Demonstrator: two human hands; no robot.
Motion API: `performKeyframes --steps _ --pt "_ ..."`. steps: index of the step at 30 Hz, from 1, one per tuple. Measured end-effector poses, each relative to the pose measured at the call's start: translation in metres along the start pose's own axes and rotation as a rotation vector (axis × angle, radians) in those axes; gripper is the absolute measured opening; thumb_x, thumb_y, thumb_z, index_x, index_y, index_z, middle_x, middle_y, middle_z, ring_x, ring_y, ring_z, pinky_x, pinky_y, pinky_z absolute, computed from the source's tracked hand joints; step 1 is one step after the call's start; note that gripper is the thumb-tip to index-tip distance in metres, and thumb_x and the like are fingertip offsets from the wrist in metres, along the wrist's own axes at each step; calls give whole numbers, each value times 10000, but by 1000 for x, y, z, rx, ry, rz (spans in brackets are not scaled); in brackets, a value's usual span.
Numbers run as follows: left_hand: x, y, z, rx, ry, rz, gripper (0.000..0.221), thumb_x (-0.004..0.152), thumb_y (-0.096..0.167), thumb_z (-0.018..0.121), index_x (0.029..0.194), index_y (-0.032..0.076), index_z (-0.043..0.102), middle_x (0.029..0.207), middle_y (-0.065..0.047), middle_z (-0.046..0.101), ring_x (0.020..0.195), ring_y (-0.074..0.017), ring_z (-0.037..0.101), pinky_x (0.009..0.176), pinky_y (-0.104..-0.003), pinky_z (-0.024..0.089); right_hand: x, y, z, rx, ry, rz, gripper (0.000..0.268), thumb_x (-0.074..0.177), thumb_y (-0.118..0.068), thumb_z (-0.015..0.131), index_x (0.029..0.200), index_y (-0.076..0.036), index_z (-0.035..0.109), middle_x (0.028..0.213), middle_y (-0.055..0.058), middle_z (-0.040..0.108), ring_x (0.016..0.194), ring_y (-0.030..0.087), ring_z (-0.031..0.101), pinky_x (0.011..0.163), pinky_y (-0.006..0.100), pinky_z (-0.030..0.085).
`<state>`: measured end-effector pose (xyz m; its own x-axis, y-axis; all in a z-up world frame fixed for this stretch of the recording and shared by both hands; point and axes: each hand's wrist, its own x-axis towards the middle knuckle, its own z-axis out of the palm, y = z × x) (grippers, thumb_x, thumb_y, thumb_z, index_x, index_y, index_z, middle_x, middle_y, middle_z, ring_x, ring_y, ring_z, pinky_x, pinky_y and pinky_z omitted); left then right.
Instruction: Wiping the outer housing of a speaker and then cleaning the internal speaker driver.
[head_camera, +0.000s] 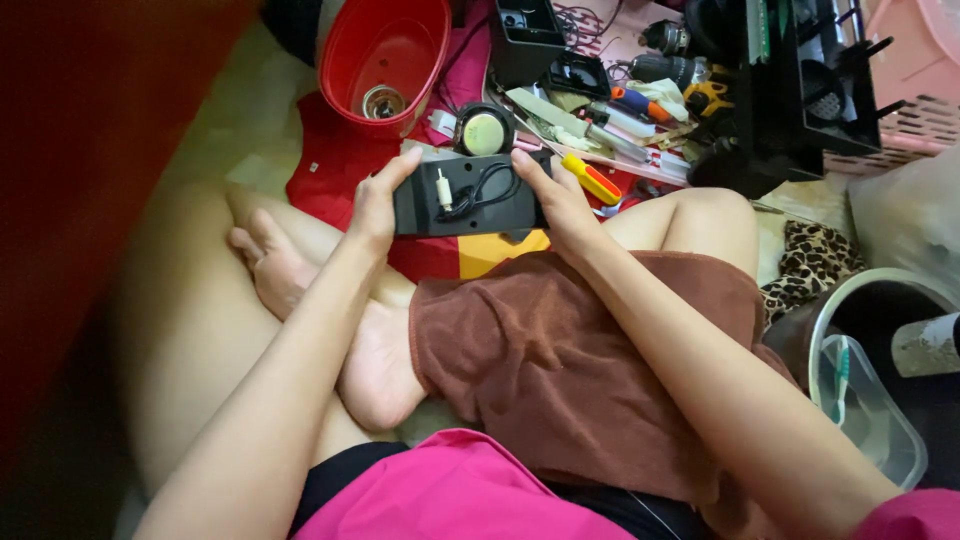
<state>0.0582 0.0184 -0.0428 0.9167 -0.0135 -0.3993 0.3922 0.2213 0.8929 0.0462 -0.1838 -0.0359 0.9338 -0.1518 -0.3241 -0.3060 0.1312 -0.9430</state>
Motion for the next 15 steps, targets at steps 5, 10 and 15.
performKeyframes --steps 5,10,15 --pt "-7 -4 8 261 118 41 719 589 600 685 1059 67 581 1045 -144 583 1072 -262 517 925 -361 383 1 2 5 -194 55 56 722 723 -504 700 1199 -14 467 1154 199 506 1111 310 512 869 434 477" --pt "-1 -6 2 576 171 -97 861 517 738 649 1124 136 549 1089 -91 576 1102 -241 510 922 -386 382 21 29 -8 -342 64 230 699 741 -482 691 1161 40 495 953 155 537 872 266 570 700 456 513" --pt "-4 -3 -3 495 189 -81 801 535 721 661 1055 117 580 1044 -86 580 1053 -241 536 881 -396 387 38 41 -14 -309 65 153 656 742 -422 726 1172 15 495 900 138 537 680 230 601 632 414 558"
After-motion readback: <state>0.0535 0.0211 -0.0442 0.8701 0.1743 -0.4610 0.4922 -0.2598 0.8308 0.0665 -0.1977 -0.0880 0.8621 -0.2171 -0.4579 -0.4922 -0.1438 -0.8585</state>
